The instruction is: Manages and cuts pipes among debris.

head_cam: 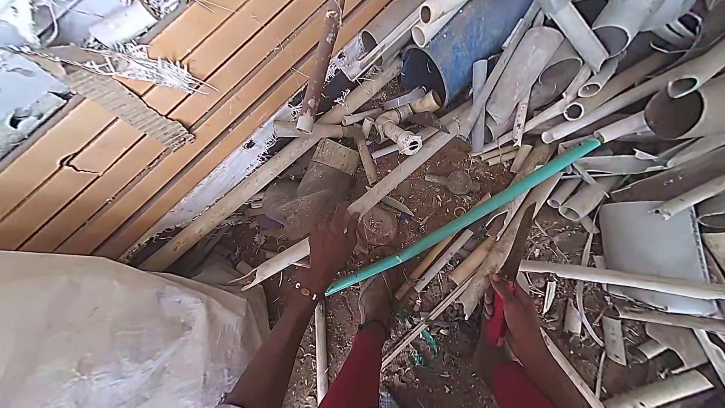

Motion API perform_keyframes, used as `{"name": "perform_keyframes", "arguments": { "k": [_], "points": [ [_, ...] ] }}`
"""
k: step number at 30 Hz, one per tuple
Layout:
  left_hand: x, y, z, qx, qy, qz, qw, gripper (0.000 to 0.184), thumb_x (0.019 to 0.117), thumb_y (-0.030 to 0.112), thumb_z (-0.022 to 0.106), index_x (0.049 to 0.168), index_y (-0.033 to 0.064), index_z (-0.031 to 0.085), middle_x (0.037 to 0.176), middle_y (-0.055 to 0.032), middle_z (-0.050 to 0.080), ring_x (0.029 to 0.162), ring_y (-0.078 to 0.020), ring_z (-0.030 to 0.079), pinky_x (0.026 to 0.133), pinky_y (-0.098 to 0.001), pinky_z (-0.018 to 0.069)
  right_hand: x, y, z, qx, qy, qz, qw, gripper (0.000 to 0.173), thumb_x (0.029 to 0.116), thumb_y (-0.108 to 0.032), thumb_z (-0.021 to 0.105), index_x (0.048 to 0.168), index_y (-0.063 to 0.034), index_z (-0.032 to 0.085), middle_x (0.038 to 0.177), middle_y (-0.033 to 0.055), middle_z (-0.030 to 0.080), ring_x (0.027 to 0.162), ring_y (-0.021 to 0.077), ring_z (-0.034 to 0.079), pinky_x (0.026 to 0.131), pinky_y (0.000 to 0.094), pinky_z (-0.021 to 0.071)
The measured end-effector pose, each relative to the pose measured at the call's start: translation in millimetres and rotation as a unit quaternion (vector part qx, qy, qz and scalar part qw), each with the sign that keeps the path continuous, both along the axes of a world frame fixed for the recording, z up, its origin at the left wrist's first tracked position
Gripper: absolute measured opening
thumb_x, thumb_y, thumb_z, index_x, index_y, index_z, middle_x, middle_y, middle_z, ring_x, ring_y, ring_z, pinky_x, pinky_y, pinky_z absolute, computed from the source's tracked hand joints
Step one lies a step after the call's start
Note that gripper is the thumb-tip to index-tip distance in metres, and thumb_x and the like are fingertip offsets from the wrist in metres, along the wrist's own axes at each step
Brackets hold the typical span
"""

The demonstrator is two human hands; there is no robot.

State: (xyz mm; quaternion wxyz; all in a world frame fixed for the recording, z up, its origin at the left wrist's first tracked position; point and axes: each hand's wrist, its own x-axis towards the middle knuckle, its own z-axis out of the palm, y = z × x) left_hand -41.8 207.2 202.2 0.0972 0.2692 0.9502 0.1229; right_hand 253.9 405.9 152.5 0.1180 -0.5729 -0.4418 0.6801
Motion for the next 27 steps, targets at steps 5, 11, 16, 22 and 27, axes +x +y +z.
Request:
{"name": "perform_keyframes", "arguments": {
  "k": [5, 11, 16, 22, 27],
  "points": [
    [31.5, 6.8, 34.2, 0.027, 0.06, 0.006, 0.998, 0.043, 0.1066, 0.036, 0.046, 0.129, 0.0059, 0.068, 0.097, -0.0199, 0.074, 0.084, -0.0406, 0.072, 0.071, -0.0568, 0.055, -2.1, -0.7, 3.4, 0.025, -0.014, 0.043, 0.999, 0.02, 0.1093, -0.018, 0.048, 0.106, -0.0017, 0.06, 0.057, -0.0009, 0.052, 0.041, 0.0077, 0.049, 0.039, 0.0223, 0.0461],
    [-27.4, -4.2, -25.4, -0.038, -0.235, -0.012, 0.971, 0.054, 0.1123, 0.042, 0.029, 0.151, 0.0088, 0.048, 0.124, -0.0259, 0.066, 0.116, -0.0423, 0.064, 0.101, -0.06, 0.0467, -6.6, -3.6, -0.1, 0.006, -0.035, 0.054, 0.998, 0.022, 0.1094, -0.021, 0.05, 0.105, -0.0015, 0.059, 0.058, 0.0004, 0.054, 0.041, 0.0092, 0.05, 0.04, 0.024, 0.0478],
    [-52.6, 8.6, -37.2, 0.035, -0.276, 0.039, 0.96, 0.05, 0.1112, 0.041, 0.039, 0.133, 0.0024, 0.063, 0.124, -0.0234, 0.067, 0.118, -0.0365, 0.063, 0.104, -0.0564, 0.0448, -2.2, -2.6, 1.8, 0.021, -0.032, 0.04, 0.998, 0.022, 0.1089, -0.019, 0.05, 0.103, -0.0009, 0.06, 0.056, 0.0001, 0.054, 0.04, 0.009, 0.05, 0.039, 0.0235, 0.0475],
    [-39.3, 27.9, -20.0, -0.062, -0.211, 0.053, 0.974, 0.051, 0.1092, 0.044, 0.042, 0.139, 0.008, 0.06, 0.119, -0.0237, 0.069, 0.115, -0.0422, 0.065, 0.099, -0.0627, 0.0465, -2.2, -3.0, -0.9, 0.021, -0.041, 0.019, 0.999, 0.02, 0.1088, -0.018, 0.051, 0.101, -0.0005, 0.059, 0.057, 0.0018, 0.053, 0.04, 0.0098, 0.05, 0.039, 0.0243, 0.0467],
    [-48.0, 56.8, -1.2, -0.058, -0.165, 0.075, 0.982, 0.061, 0.1043, 0.051, 0.051, 0.143, 0.0033, 0.052, 0.112, -0.0312, 0.066, 0.106, -0.0525, 0.064, 0.085, -0.07, 0.0491, -10.2, -5.4, 1.8, 0.022, -0.041, 0.038, 0.998, 0.019, 0.1087, -0.017, 0.05, 0.1, -0.0015, 0.058, 0.058, 0.0007, 0.054, 0.041, 0.009, 0.051, 0.04, 0.0233, 0.0475]
  ]
}}
